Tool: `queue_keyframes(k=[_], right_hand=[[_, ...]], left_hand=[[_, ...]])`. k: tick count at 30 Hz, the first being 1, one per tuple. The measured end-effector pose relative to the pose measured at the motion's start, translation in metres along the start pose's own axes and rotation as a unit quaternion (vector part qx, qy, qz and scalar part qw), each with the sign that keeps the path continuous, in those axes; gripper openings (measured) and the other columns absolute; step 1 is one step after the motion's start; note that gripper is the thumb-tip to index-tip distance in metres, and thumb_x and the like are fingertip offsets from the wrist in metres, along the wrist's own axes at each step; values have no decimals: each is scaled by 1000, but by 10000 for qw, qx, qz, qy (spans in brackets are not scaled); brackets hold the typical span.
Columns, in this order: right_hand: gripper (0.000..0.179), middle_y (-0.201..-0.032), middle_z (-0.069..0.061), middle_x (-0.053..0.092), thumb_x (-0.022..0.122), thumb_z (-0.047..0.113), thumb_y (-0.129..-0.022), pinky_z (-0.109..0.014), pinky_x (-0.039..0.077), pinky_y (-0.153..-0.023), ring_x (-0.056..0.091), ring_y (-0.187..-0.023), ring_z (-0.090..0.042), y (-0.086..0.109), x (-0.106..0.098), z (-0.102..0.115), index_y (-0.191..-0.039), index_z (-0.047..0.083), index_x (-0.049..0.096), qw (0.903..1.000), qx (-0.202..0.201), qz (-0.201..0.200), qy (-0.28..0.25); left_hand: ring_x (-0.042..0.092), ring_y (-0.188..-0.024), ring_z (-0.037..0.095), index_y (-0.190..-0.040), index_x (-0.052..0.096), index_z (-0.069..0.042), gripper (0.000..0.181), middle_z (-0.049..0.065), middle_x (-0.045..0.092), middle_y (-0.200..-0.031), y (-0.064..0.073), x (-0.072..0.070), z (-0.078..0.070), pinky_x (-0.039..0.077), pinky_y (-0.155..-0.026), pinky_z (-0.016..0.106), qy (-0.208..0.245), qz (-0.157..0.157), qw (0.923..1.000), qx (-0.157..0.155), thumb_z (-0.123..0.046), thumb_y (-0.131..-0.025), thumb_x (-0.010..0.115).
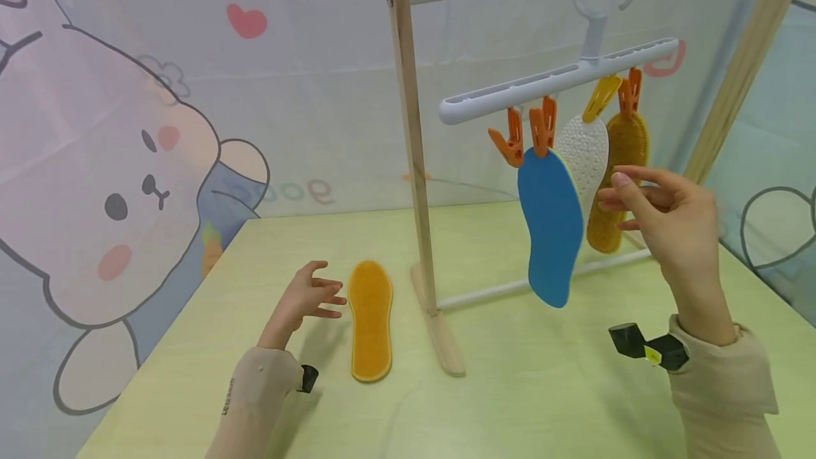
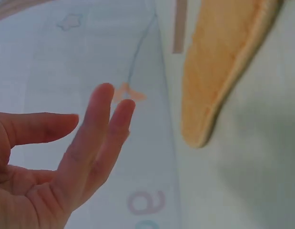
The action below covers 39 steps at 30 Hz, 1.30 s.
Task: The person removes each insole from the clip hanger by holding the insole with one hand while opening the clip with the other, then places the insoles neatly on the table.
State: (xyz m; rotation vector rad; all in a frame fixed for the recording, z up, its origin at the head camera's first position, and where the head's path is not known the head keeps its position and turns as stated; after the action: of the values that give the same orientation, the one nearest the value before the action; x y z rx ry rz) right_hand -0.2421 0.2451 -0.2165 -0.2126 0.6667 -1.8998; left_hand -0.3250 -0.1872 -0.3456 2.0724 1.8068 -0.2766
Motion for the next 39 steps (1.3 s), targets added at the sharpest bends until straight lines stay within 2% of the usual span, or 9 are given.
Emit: queue_keyframes(k=[4,9,16,22,29,39], right_hand=[[29,-71,24,65,59,23,-85,-14,50,-54,63,-66,4,-1,0,-1,-109,7,62,9998,44,-31,196],[29,-71,24,65,60,24,-84,-13,49,-55,63,-67,4,-2,0,-2,-108,7,62,9998,67,-33,205],[29,-71,26,64,59,25,-85,-12,49,-54,62,-67,5,-2,0,-3,-108,9,62,9995,99,-8,299],[29,-71,27,64,59,26,-85,-12,49,-54,62,-67,4,-3,0,-4,-108,8,62,9993,20,-14,369],[34,-69,29,62,59,28,-84,-11,48,-55,61,-66,6,-4,1,-6,-109,4,61,9985,77,-26,543],[39,-74,31,60,58,31,-85,-8,47,-58,60,-69,10,-7,6,-1,-111,1,60,9975,-44,88,694]], left_hand=[[61,-96,37,-137,23,3,50,32,47,-123,8,0,-18,54,-71,36,-18,-208,9991,382,-7,-92,44],[65,-88,29,-128,39,2,39,30,53,-117,21,5,-41,54,-73,36,-80,-394,9953,885,-13,-93,46],[66,-86,25,-121,48,0,32,27,57,-113,37,16,-65,54,-73,34,-87,-459,9908,1274,-16,-94,45],[65,-89,28,-118,51,-2,31,23,60,-111,49,26,-83,54,-74,35,-122,-352,9866,1592,-20,-94,45],[64,-92,29,-117,53,-4,28,21,61,-111,61,40,-100,54,-74,35,-2,-158,9836,1799,-18,-94,44],[65,-89,27,-114,55,-4,26,20,62,-107,75,63,-124,54,-71,33,61,187,9705,2404,-16,-94,45]])
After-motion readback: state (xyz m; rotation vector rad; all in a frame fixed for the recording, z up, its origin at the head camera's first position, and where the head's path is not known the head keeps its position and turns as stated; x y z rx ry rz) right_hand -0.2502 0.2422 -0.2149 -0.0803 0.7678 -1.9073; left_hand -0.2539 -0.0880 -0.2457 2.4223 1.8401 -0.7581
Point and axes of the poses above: each hand's wrist, its own y-axis away from the middle knuckle, its own x-axis out of the palm, z = x × y, the point moved 5 cm from there along -y, towards the middle knuckle
